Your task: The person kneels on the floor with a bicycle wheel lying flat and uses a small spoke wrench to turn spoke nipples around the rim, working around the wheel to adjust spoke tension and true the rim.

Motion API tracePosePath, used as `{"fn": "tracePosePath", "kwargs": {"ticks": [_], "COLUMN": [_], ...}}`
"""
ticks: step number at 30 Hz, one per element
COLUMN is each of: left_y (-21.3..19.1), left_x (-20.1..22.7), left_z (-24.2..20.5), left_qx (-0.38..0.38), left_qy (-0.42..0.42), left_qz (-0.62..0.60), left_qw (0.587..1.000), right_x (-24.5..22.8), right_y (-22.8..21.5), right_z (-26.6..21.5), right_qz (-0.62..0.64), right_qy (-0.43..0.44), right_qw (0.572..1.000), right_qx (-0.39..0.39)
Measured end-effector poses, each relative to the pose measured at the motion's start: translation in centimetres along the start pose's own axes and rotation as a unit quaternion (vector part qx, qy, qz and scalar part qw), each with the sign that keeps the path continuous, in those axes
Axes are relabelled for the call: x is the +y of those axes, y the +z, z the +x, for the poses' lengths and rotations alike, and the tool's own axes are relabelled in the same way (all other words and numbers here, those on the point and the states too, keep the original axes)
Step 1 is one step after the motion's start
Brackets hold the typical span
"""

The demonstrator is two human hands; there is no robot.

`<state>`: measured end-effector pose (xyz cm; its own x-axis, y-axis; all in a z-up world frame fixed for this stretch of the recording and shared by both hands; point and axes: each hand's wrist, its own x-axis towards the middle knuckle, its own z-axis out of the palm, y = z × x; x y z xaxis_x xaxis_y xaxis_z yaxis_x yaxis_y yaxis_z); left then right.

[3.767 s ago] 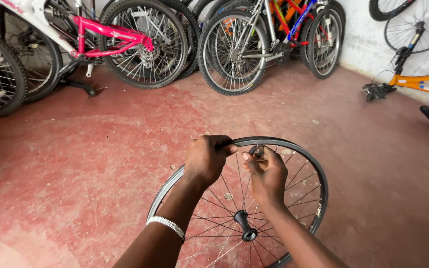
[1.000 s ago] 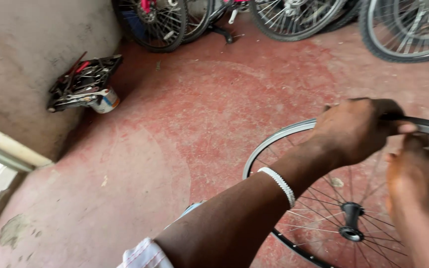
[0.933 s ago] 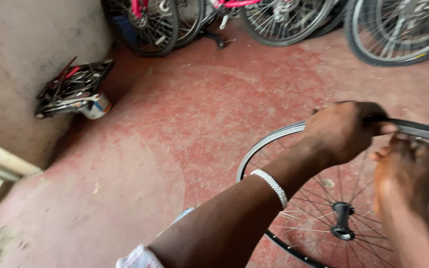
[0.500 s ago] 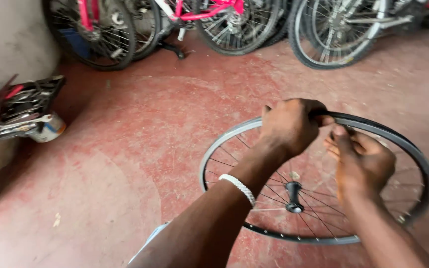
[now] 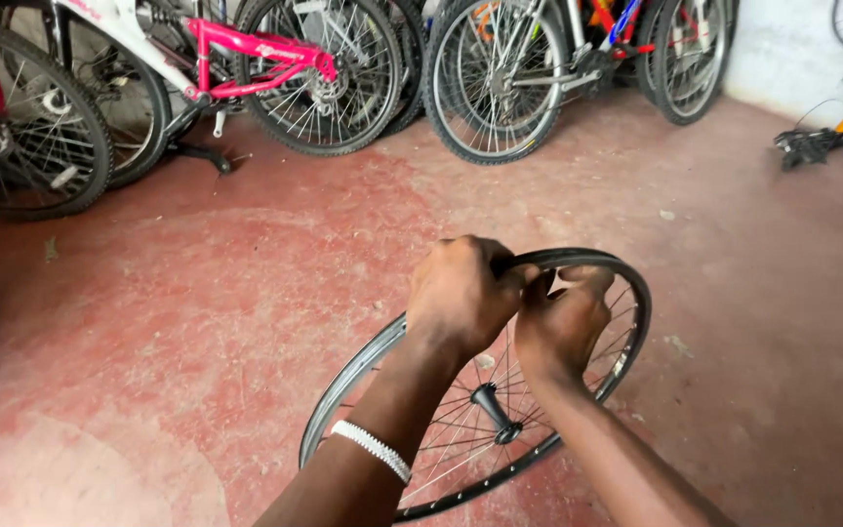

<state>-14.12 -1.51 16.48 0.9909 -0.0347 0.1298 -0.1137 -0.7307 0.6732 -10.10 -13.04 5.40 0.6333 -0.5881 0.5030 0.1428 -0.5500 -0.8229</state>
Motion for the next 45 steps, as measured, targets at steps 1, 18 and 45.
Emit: {"fn": "tracePosePath", "kwargs": {"ticks": [1,18,45], "left_y": [-0.1,-1.4,-0.9], "left_x": [0.1,-1.6,-3.8], "left_z": [0.3,0.0,3.2], "left_qx": [0.001,-0.01,0.026], "left_qy": [0.006,-0.012,-0.028], "left_qz": [-0.001,-0.058,-0.021], "left_qw": [1.0,0.998,0.999], "right_x": [-0.3,-3.5,2.7], "right_y": [0.0,-4.4,-2.7], "right_z": [0.4,0.2,4.3], "right_qz": [0.001,0.328,0.0], "right_qy": [-0.002,0.241,0.102], "right_qw": [1.0,0.851,0.911], "right_qx": [0.005,-0.332,-0.399]}}
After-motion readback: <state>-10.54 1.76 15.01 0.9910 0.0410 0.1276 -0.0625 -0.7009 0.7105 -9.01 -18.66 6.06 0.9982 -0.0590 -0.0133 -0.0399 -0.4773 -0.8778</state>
